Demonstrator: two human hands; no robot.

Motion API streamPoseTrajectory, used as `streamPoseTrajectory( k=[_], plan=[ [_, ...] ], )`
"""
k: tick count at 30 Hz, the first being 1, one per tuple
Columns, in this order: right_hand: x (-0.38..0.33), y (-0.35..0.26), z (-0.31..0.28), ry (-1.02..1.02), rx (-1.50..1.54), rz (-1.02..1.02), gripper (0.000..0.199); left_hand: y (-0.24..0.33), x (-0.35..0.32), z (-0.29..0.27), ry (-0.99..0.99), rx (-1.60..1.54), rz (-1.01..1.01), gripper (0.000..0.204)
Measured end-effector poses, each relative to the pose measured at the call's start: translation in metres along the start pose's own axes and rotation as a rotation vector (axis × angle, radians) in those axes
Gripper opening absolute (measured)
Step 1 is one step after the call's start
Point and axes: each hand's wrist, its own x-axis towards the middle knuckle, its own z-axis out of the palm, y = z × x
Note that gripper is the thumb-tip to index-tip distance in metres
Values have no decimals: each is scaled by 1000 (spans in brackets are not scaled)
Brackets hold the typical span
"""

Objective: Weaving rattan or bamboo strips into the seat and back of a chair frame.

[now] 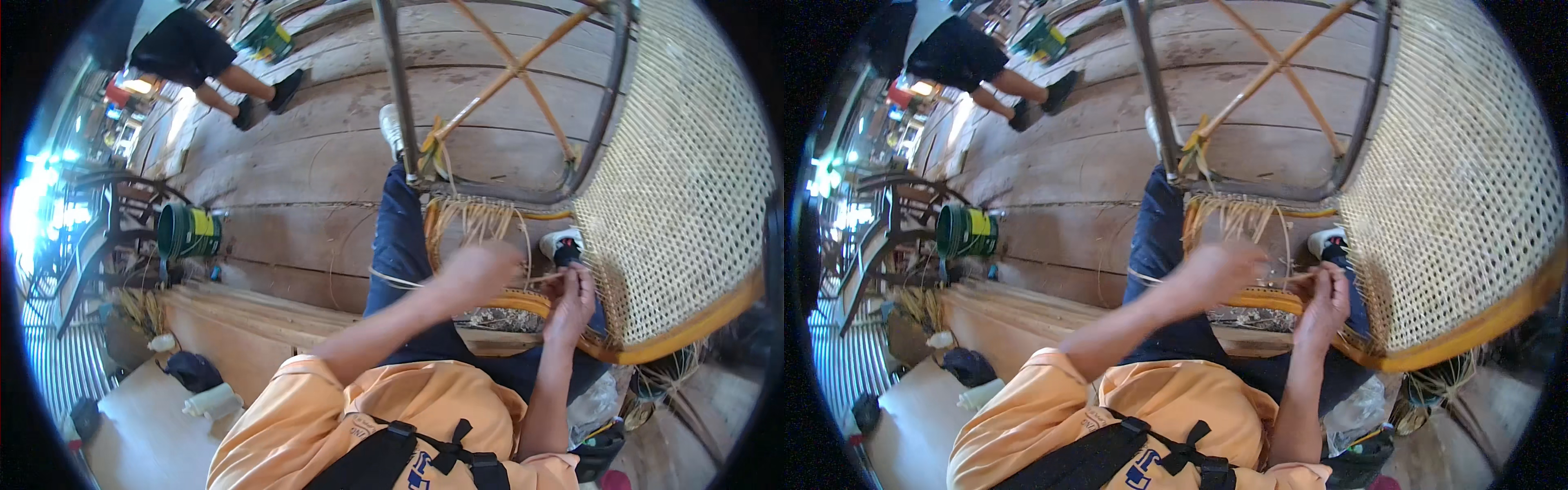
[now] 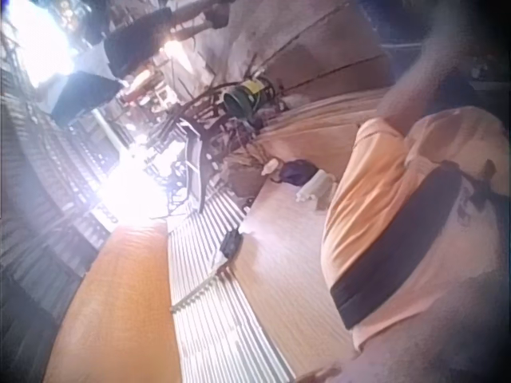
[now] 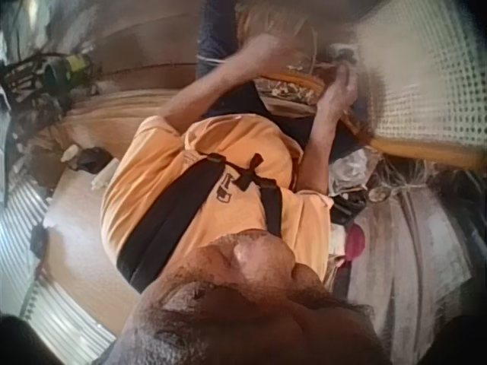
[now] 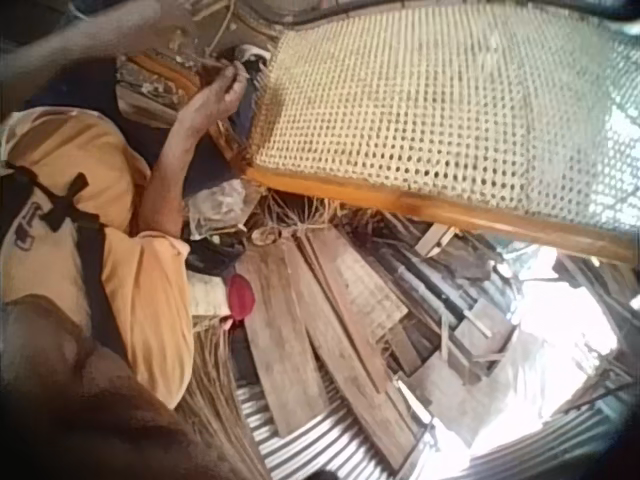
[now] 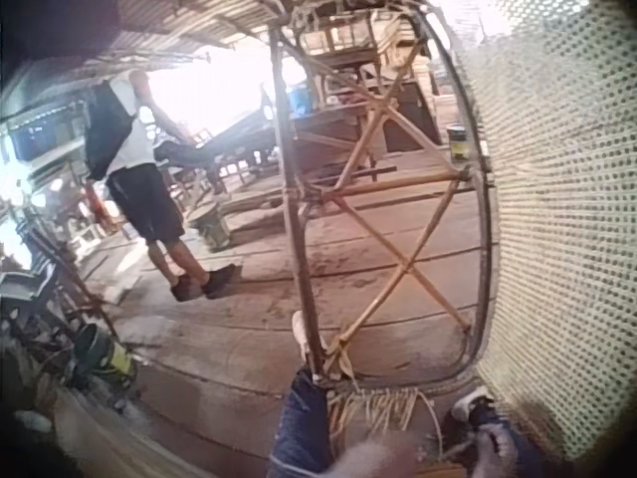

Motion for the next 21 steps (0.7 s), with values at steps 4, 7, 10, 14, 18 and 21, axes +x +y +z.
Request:
streamPoseTrajectory(
  k=[4,7,10,14,18,21],
  plan=[
    [5,8,-32,35,35,-50,20,42,17,65,180,42,65,20],
    [0,6,-49,1,5,-46,20,47,18,87,190,57,23,19],
    [-7,7,-48,82,-39,-7,19,35,14,93,125,76,-3,17],
    [-12,2,-54,70,-31,-37,17,32,17,100,172,-9,117,15],
    [-12,-1,-59,153,-9,-64,14,34,24,96,122,11,310,15],
    [-19,-9,-44,135,-97,-128,10,34,19,83,94,-46,350,15]
  ],
)
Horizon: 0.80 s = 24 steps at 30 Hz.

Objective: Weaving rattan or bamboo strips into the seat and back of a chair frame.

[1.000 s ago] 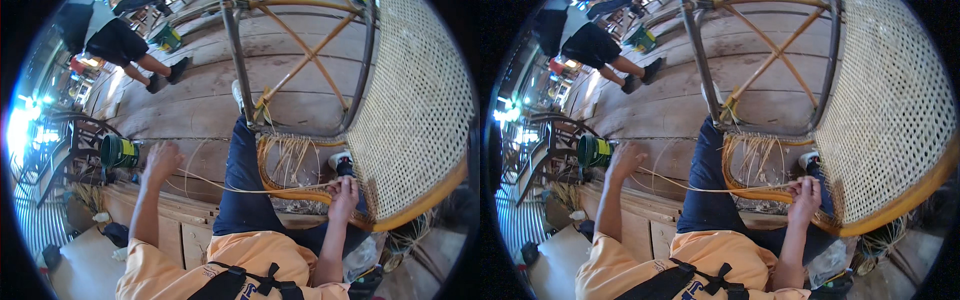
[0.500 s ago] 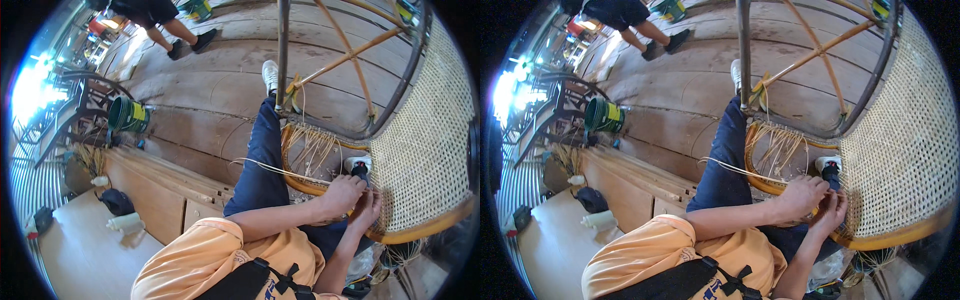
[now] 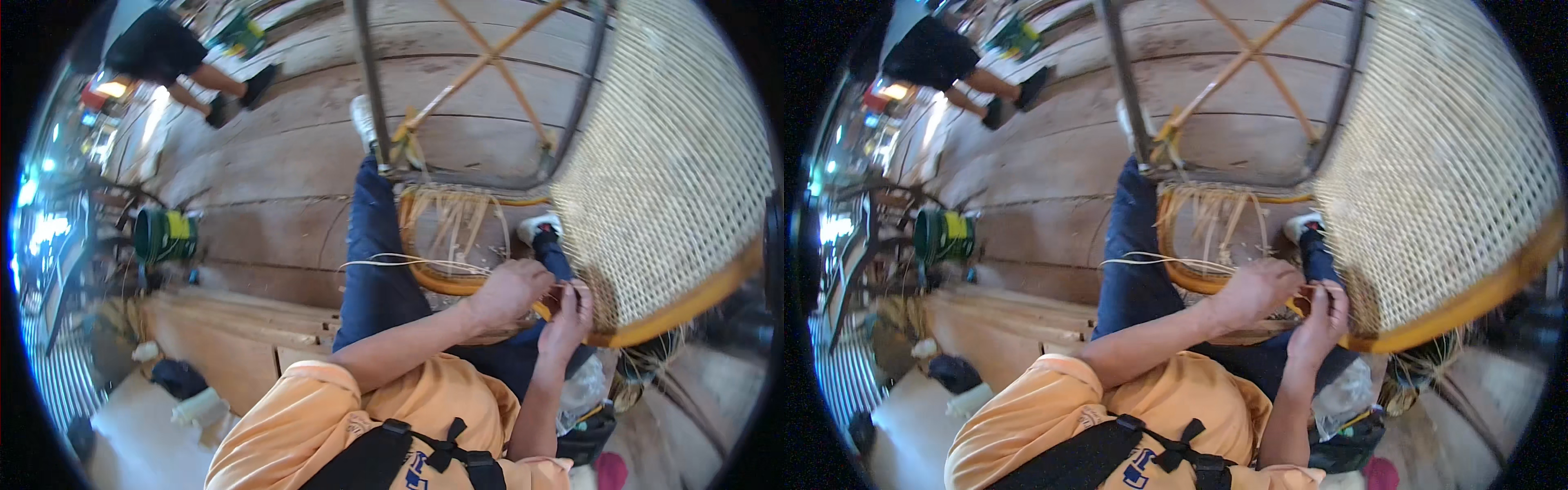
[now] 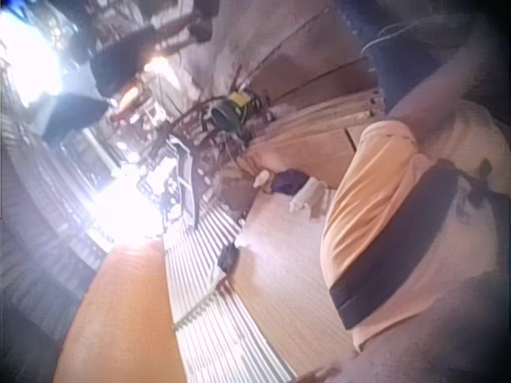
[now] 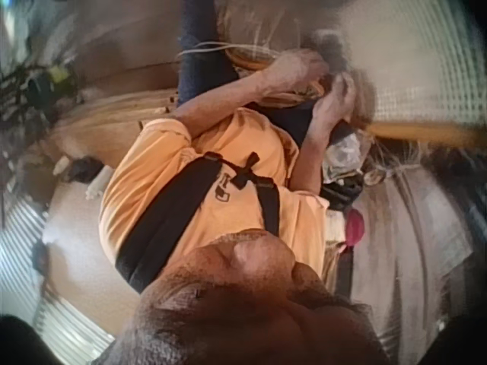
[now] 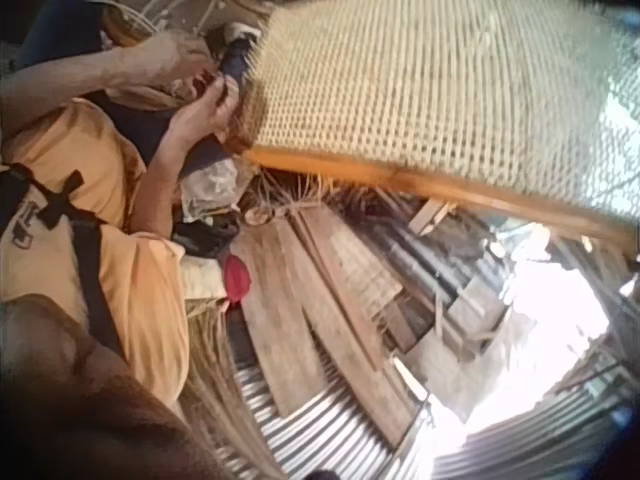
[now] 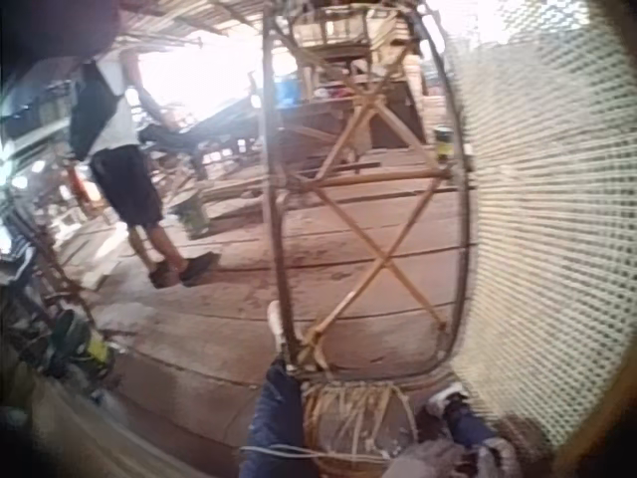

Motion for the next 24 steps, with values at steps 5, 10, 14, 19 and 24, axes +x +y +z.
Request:
streamPoseTrajectory(
  k=[5,10,14,19,24],
  plan=[
    [2,-10,-13,-62,-57,-62,8,7,7,-3,-161,-466,-378,18],
    [-1,-17,-15,-60,-68,-30,9,23,20,-17,-305,-532,-610,21],
    [0,-8,-14,-73,-77,-17,14,14,12,-7,-198,-433,-506,17],
    [-1,-11,-6,-78,-14,0,13,14,12,-11,-184,-363,-489,15],
    [-2,-12,-7,-68,-12,11,14,11,9,-10,-240,-446,-619,16]
  ],
)
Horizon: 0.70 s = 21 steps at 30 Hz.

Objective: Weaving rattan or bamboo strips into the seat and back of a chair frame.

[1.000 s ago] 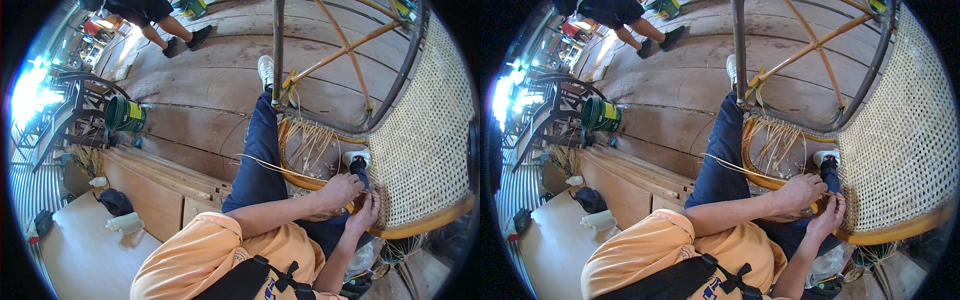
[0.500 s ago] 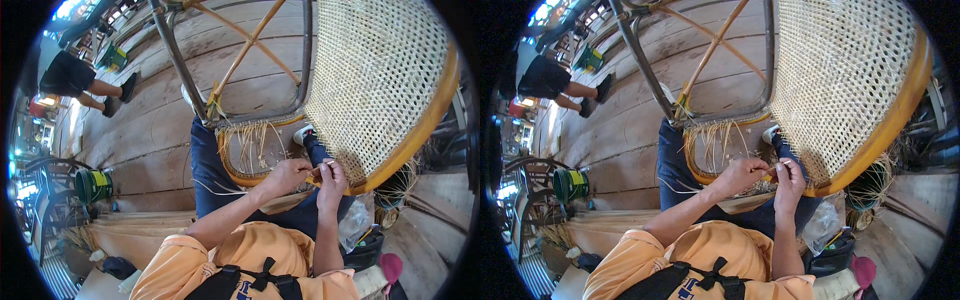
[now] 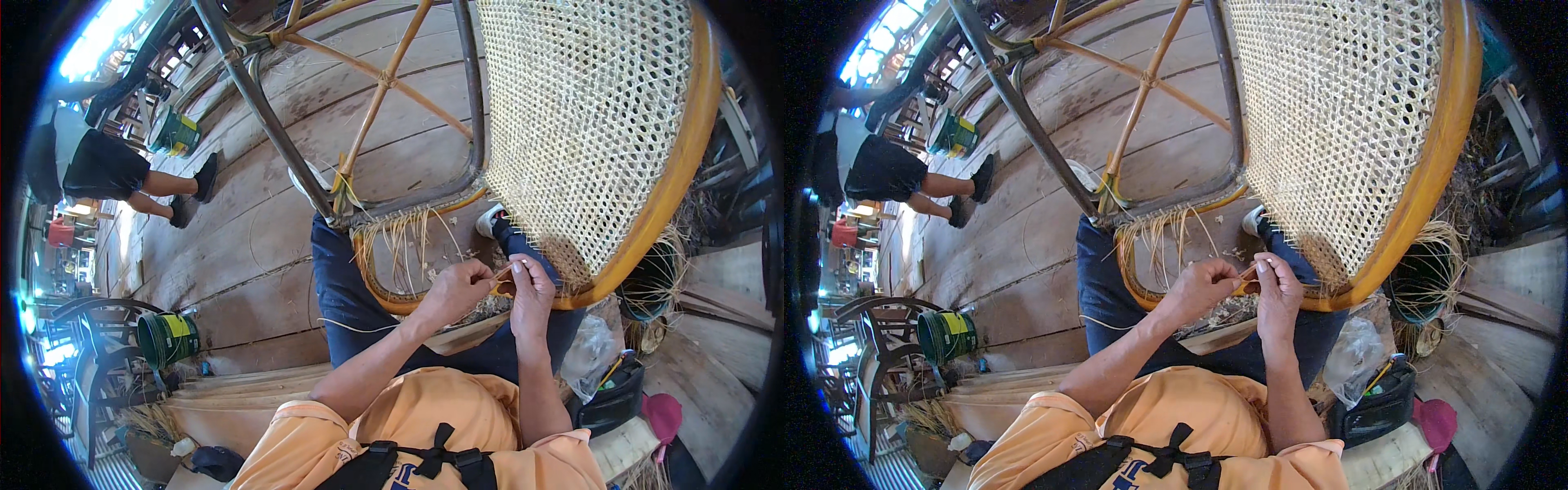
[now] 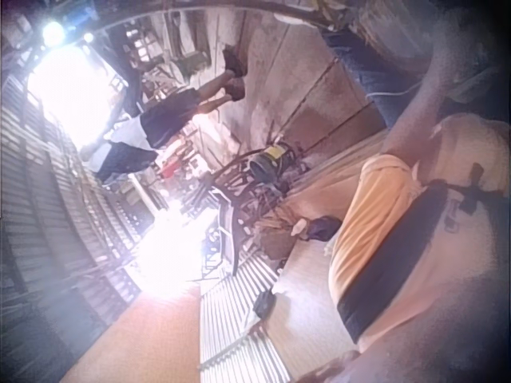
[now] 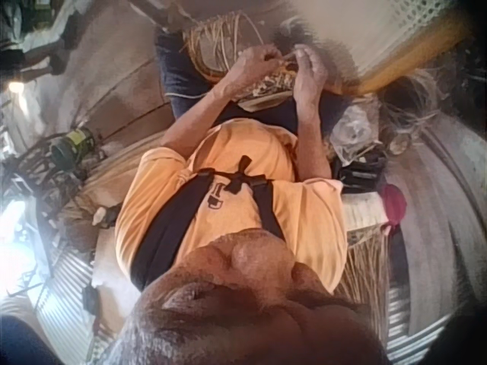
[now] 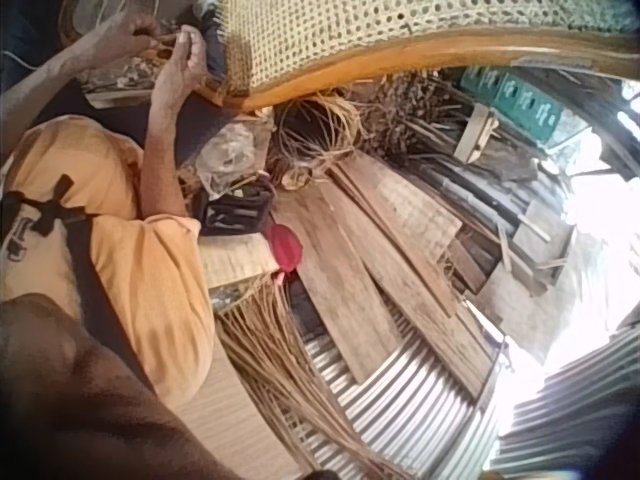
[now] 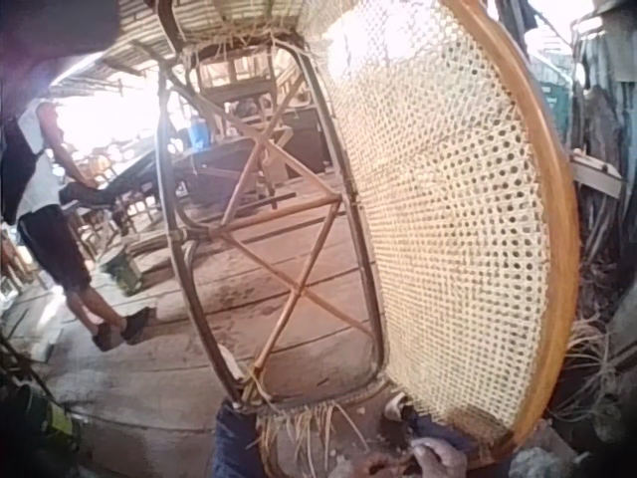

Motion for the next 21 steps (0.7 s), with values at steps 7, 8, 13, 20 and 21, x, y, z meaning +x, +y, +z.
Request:
streamPoseTrajectory(
  k=[7,8,13,20,21],
  plan=[
    [5,11,5,117,0,-70,15,14,-1,11,6,-308,-120,19],
    [5,11,6,116,-1,-70,15,12,0,12,10,-297,-133,19],
    [4,11,7,118,-109,-83,17,8,1,16,55,-301,-151,20],
    [5,11,10,115,-120,-84,15,1,4,17,132,-202,-53,20],
    [5,12,9,116,-104,-87,14,-2,5,18,153,-144,10,20]
  ],
)
